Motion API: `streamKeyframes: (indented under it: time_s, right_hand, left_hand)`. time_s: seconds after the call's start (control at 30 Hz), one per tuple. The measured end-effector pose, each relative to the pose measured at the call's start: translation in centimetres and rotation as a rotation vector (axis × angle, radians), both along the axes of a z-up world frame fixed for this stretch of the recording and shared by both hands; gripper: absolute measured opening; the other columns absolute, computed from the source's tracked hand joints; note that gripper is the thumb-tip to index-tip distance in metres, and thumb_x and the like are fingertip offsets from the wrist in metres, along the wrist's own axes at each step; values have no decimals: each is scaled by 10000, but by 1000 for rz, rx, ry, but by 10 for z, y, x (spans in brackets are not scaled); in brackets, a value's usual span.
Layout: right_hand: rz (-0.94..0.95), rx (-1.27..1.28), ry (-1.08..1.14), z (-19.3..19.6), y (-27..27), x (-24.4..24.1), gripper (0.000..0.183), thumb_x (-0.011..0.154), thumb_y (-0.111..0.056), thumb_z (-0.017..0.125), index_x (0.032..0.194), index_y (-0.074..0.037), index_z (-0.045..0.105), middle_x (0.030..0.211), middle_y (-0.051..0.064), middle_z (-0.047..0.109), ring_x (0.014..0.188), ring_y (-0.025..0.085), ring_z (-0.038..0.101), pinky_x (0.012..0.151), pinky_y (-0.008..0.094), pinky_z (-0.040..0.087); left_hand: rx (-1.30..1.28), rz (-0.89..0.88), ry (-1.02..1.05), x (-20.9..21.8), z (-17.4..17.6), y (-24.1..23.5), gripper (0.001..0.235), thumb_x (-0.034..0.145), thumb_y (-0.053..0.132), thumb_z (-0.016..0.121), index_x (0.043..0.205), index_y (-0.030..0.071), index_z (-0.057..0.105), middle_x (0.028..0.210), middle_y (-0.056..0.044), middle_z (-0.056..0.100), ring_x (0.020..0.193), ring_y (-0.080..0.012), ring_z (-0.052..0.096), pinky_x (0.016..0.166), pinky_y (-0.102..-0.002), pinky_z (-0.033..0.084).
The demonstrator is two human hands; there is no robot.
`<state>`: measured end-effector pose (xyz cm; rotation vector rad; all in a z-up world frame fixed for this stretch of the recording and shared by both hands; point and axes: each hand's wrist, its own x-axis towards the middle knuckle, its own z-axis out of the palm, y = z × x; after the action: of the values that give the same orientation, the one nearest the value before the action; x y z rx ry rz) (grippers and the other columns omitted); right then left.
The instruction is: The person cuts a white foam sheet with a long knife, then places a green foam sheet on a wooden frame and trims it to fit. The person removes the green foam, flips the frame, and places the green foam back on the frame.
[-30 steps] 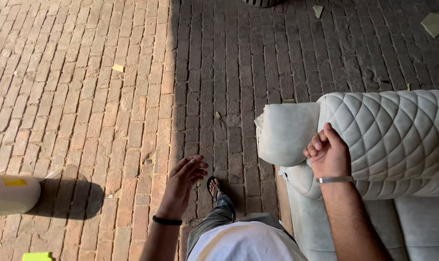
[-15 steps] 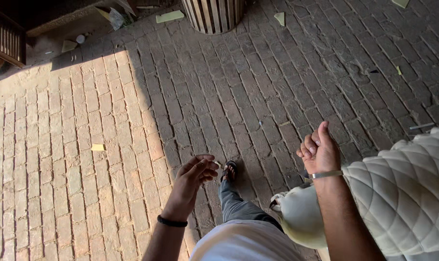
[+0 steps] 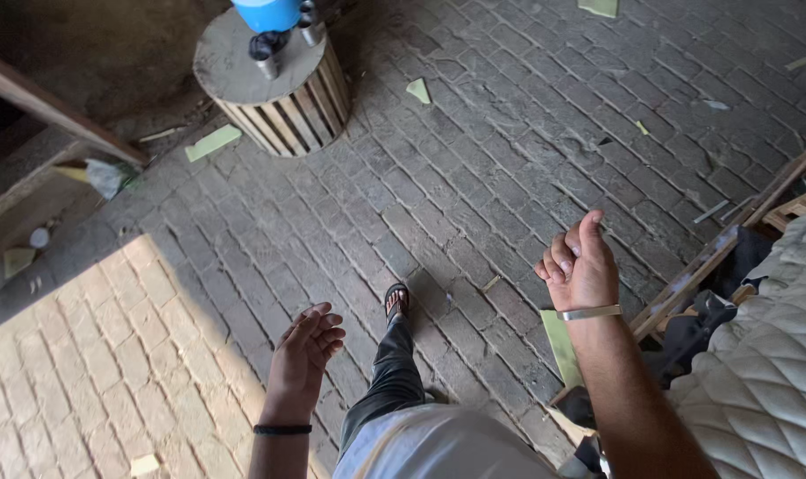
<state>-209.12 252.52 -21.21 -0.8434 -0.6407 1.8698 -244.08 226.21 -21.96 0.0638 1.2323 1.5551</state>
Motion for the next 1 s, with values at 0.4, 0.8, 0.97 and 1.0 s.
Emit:
streamKeyframes:
  time_s: [0.4, 0.8, 0.97, 1.0]
  right_hand:
    - [-403, -13, -294, 16, 206, -14, 285, 1003, -296, 615, 1095, -48, 721, 867, 64, 720, 600, 137, 563, 601, 309, 498]
    - [-716, -167, -208, -70, 421, 95, 454, 1016, -371, 611, 641, -133, 518, 493, -1, 414, 457, 132, 370, 505, 332, 361]
    - [-736, -67, 46, -41, 582, 132, 575, 1067, -491, 594, 609, -163, 477, 481, -14, 398, 423, 126, 351, 477, 322, 355]
    - [-731, -16, 101, -32, 616, 137, 573, 1072, -490, 586, 614, -163, 479, 488, -20, 394, 422, 124, 352, 466, 323, 354]
  left_hand:
    - [-30, -378, -34, -100, -34, 404, 300, 991, 263, 599, 1184, 43, 662, 929, -67, 710, 819, -196, 653, 731, -335, 522]
    - [54, -901, -38, 57, -27, 799, 285, 998, 224, 584, 1192, 37, 675, 958, -65, 724, 837, -172, 668, 764, -327, 529]
    - [14, -852, -11, 96, -20, 940, 284, 995, 232, 590, 1184, 39, 679, 942, -72, 721, 831, -188, 672, 754, -335, 530]
    - [15, -837, -11, 101, -21, 969, 286, 992, 238, 587, 1181, 43, 676, 939, -69, 720, 826, -190, 671, 746, -338, 529]
